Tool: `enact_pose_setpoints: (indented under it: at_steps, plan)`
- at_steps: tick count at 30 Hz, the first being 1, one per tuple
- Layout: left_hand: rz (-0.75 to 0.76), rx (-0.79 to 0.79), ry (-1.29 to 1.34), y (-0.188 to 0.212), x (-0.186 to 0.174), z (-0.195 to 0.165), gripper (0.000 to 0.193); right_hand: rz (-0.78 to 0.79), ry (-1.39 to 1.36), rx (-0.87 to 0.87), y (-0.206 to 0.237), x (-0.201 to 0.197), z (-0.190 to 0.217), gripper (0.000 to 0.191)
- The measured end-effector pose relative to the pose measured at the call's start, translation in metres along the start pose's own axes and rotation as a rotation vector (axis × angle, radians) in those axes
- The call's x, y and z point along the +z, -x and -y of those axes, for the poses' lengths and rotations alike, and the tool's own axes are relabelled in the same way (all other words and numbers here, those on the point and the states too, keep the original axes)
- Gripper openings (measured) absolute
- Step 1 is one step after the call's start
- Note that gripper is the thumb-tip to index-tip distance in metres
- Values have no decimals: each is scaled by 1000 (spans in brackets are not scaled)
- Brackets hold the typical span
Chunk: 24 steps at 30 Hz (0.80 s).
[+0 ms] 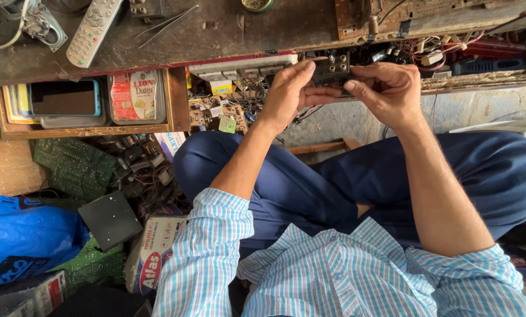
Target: The person sits cross-legged on the floor and repairs a small electrical switch component. They unscrew the housing with a screwdriver, open it, and use a small metal tool to adjust and reassemble the internal parts while holding the unit in their lap.
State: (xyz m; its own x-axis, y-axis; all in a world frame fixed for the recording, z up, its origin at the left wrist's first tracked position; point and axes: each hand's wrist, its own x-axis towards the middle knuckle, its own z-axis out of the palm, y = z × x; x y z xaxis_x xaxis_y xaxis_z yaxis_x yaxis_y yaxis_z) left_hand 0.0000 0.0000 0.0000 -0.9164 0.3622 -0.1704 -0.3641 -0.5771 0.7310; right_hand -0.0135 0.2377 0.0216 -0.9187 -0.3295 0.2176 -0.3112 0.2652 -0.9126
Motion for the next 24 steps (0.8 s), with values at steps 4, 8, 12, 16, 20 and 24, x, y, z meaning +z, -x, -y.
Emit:
enact_pose_setpoints:
  at_steps: [4, 8, 12, 16, 20, 24]
  plan:
    - [-13, 37, 68, 3, 8, -11, 35, 15, -27, 8, -3, 1, 13, 25]
    - [16, 143, 104, 10, 6, -27, 34, 30, 493, -282, 12, -8, 36, 32]
    - [62, 272, 228, 9, -2, -41, 32, 88, 743, -227, 26, -4, 46, 52]
    - [47, 375, 256, 12, -11, -50, 32, 117, 759, -178, 24, 1, 46, 57]
    - [29, 442, 313, 21, -19, -55, 42, 136, 784, -154, 37, -3, 62, 59]
    - [20, 421, 393, 26, -25, -57, 47, 237, 778, -93, 62, -7, 67, 58]
